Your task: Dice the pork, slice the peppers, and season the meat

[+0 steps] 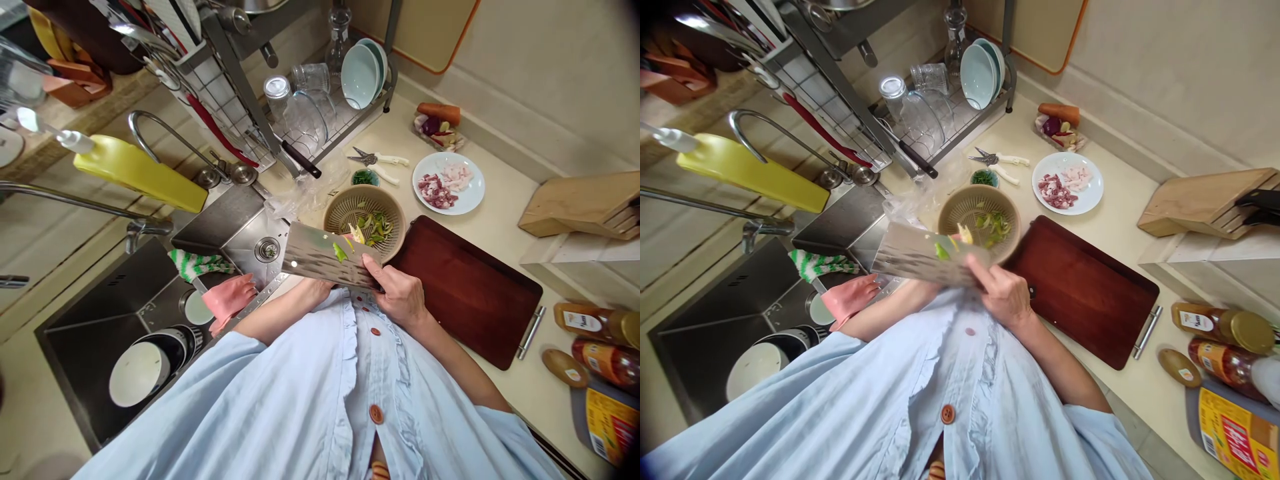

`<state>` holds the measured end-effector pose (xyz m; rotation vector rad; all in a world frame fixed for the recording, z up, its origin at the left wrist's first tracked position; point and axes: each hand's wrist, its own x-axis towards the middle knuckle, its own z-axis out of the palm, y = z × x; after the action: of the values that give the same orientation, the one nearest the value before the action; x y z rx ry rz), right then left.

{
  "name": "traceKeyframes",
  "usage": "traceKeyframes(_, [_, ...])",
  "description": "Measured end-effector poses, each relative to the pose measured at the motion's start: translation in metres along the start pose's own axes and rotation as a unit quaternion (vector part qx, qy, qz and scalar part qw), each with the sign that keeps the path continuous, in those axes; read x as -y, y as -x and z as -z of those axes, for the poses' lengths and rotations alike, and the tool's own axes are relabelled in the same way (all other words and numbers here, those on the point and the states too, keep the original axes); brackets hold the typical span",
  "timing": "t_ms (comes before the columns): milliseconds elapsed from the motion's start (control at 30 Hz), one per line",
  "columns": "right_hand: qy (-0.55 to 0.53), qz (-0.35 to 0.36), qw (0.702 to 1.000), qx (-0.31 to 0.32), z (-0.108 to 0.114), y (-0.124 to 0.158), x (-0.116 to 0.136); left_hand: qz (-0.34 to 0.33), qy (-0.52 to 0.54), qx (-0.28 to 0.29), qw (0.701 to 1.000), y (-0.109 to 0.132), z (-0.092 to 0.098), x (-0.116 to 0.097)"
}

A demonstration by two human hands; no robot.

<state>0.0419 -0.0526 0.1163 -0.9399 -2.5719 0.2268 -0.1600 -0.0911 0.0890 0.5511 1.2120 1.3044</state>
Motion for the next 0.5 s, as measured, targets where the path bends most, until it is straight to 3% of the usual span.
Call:
traceKeyframes(133, [-0.016, -0.016, 0.999, 0.025, -0.006, 0.001, -0.010, 0.044, 0.136, -0.056, 0.988, -0.014, -0.020, 0.003])
traceKeyframes(267, [0.007, -0.080, 0.996, 0.024, -0.010, 0.003, -0.023, 0.076, 0.186, -0.033, 0.979, -0.022, -0.031, -0.001])
traceKeyframes(500, [-0.012, -0.012, 1.000, 0.001, -0.001, 0.001, -0.004, 0.096, 0.168, -0.088, 0.977, -0.011, -0.030, -0.009])
